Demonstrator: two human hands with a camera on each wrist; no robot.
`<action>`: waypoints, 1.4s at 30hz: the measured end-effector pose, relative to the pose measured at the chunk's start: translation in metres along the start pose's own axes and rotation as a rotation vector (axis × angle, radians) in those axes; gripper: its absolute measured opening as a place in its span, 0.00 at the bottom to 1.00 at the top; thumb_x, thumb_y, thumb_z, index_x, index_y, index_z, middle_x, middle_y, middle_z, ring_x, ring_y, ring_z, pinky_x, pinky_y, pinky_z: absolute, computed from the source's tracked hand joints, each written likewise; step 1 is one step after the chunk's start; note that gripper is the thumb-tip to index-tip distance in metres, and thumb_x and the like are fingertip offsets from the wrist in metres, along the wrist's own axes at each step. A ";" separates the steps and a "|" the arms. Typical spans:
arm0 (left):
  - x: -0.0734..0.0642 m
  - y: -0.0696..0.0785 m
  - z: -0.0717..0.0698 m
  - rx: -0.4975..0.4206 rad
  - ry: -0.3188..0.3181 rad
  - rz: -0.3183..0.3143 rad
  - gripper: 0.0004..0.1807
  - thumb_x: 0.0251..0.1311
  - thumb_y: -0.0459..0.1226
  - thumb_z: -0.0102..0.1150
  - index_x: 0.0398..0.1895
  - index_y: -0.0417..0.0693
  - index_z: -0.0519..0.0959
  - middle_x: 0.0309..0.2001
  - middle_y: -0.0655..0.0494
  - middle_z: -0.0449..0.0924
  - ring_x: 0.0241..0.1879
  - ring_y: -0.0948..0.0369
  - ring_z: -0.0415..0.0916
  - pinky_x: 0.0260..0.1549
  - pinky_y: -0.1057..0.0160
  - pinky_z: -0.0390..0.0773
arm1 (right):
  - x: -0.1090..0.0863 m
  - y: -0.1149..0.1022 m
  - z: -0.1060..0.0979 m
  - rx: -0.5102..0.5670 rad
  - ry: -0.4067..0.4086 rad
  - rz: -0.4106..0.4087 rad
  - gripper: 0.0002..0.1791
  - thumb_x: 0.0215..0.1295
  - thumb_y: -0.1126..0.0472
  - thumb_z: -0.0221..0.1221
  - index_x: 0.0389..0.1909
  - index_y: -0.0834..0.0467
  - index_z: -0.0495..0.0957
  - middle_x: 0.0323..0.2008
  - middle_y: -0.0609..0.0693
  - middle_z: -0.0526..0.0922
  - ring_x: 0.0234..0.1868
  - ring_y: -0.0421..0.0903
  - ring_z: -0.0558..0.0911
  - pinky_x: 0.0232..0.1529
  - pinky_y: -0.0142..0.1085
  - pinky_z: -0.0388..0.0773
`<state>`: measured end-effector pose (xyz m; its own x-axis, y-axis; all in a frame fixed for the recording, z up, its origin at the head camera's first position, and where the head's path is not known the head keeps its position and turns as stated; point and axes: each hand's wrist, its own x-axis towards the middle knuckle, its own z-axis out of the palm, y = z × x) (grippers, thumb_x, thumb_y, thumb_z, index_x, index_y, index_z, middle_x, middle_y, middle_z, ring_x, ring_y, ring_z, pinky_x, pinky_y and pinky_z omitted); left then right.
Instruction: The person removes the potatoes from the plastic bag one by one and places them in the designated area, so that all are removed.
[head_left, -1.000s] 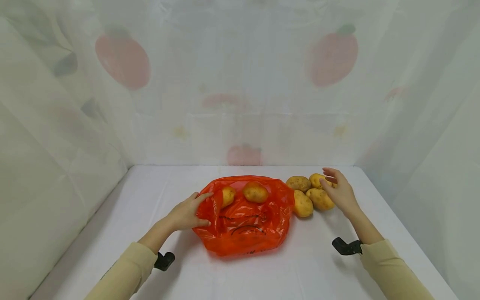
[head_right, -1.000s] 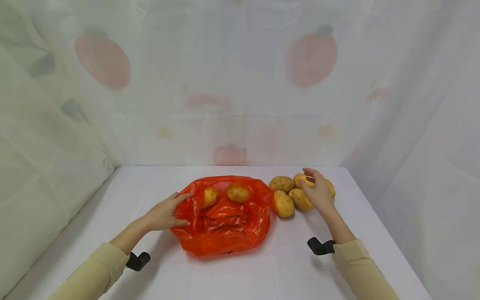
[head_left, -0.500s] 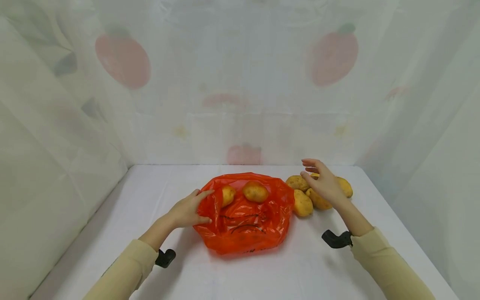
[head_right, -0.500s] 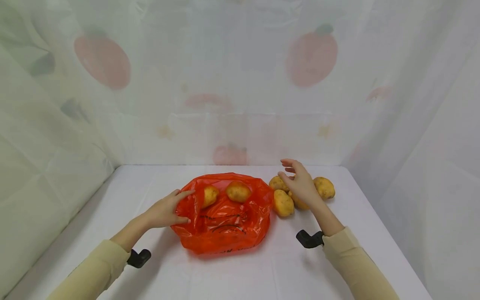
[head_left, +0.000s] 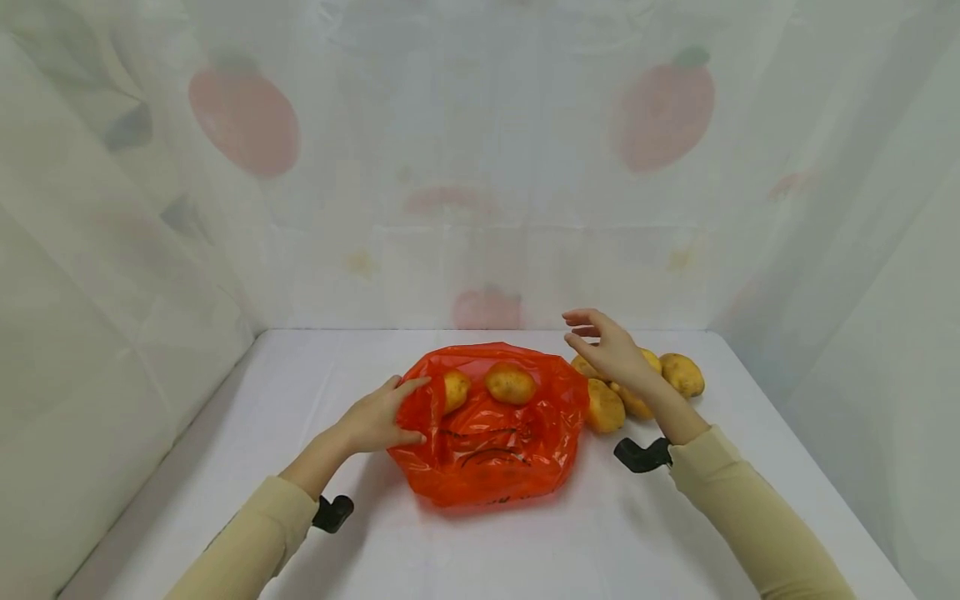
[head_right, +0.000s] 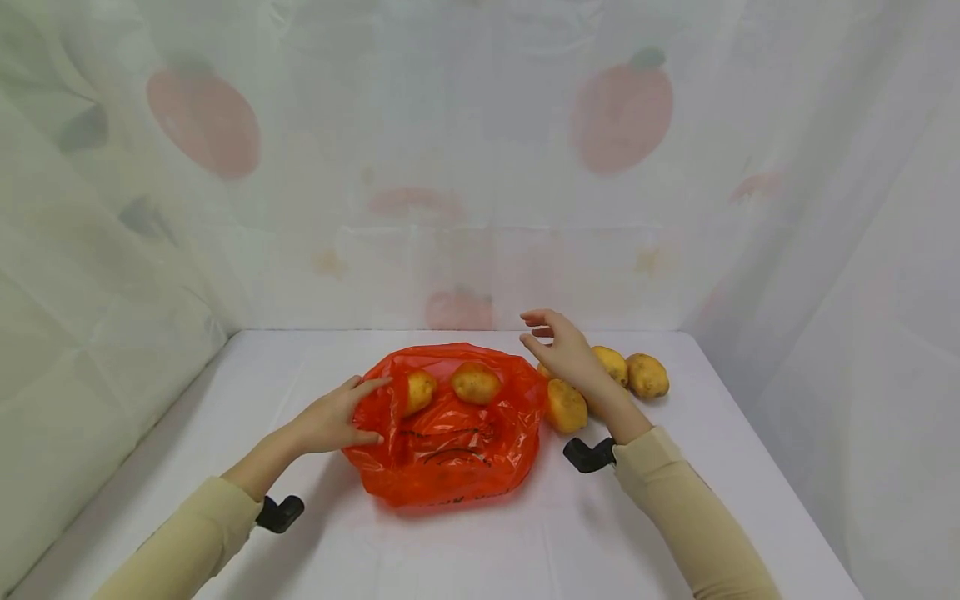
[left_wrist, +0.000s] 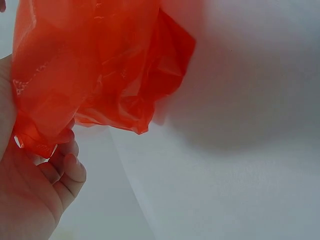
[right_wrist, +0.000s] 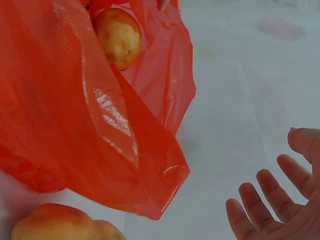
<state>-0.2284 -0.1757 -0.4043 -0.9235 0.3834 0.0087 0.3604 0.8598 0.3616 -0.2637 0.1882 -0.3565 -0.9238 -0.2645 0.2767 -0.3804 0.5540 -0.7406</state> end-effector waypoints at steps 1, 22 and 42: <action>0.000 0.000 0.001 0.001 0.003 0.000 0.46 0.41 0.49 0.71 0.67 0.58 0.61 0.58 0.42 0.63 0.46 0.49 0.74 0.46 0.45 0.75 | 0.002 -0.001 0.001 0.005 -0.008 0.004 0.22 0.65 0.55 0.55 0.59 0.55 0.66 0.57 0.54 0.72 0.57 0.55 0.73 0.54 0.50 0.73; 0.002 0.004 0.000 -0.027 -0.012 -0.020 0.46 0.42 0.49 0.71 0.67 0.59 0.60 0.65 0.36 0.57 0.56 0.41 0.68 0.48 0.40 0.72 | 0.033 -0.023 0.025 0.114 -0.150 0.014 0.19 0.66 0.52 0.54 0.56 0.53 0.69 0.54 0.53 0.74 0.54 0.54 0.74 0.52 0.47 0.74; 0.007 0.009 -0.005 -0.027 -0.020 -0.023 0.46 0.42 0.50 0.71 0.67 0.61 0.60 0.64 0.38 0.58 0.56 0.43 0.68 0.48 0.41 0.72 | 0.044 -0.014 0.061 0.055 -0.341 -0.101 0.19 0.67 0.57 0.53 0.55 0.62 0.70 0.53 0.58 0.76 0.54 0.55 0.75 0.56 0.47 0.71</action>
<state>-0.2325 -0.1663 -0.3964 -0.9286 0.3706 -0.0182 0.3352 0.8591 0.3869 -0.2965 0.1208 -0.3710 -0.8107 -0.5694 0.1365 -0.4576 0.4708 -0.7543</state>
